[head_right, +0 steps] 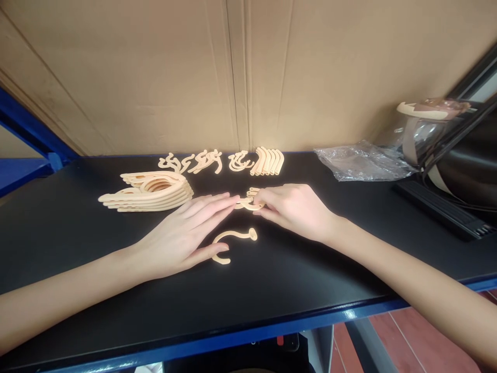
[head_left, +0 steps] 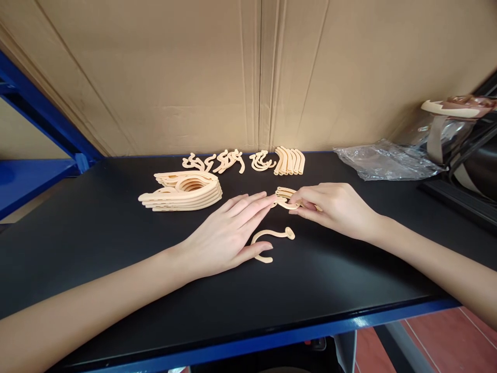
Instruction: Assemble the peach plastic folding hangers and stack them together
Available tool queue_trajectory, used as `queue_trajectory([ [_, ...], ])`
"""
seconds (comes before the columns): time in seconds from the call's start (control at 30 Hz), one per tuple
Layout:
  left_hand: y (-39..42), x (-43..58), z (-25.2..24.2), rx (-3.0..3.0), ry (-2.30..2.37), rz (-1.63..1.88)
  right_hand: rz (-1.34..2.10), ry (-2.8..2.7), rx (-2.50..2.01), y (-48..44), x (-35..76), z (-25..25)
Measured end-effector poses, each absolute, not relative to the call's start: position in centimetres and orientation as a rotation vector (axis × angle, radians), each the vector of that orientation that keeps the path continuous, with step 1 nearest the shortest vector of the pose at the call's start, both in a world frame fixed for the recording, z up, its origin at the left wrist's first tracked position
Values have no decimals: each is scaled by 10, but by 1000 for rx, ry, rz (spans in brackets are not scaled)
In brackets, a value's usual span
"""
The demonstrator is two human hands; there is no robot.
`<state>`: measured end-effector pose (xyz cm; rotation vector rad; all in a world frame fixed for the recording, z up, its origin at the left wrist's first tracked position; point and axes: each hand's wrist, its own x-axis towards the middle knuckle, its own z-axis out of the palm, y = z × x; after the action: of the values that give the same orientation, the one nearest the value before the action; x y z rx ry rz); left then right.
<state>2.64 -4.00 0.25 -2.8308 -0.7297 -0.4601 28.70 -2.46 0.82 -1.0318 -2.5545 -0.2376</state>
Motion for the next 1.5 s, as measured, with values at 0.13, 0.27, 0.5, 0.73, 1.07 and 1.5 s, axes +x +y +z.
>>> queue_trajectory([
  [0.13,-42,25,6,-2755,-639,-594,-283,-2464,-1110,-22,289,10],
  [0.27,-46,23,9,-2760,-299,-662,-178,-2341,-1246,-20,291,12],
  [0.5,-46,24,6,-2863,-337,-662,29,-2187,-1414,-14,291,9],
  [0.73,-42,24,-2,-2793,-593,-711,452,-2004,-1314,-7,295,4],
  [1.07,-38,23,-5,-2663,-915,-576,556,-2004,-1333,-3,296,0],
  [1.5,-39,23,-3,-2704,-858,-589,653,-2014,-1303,-5,294,1],
])
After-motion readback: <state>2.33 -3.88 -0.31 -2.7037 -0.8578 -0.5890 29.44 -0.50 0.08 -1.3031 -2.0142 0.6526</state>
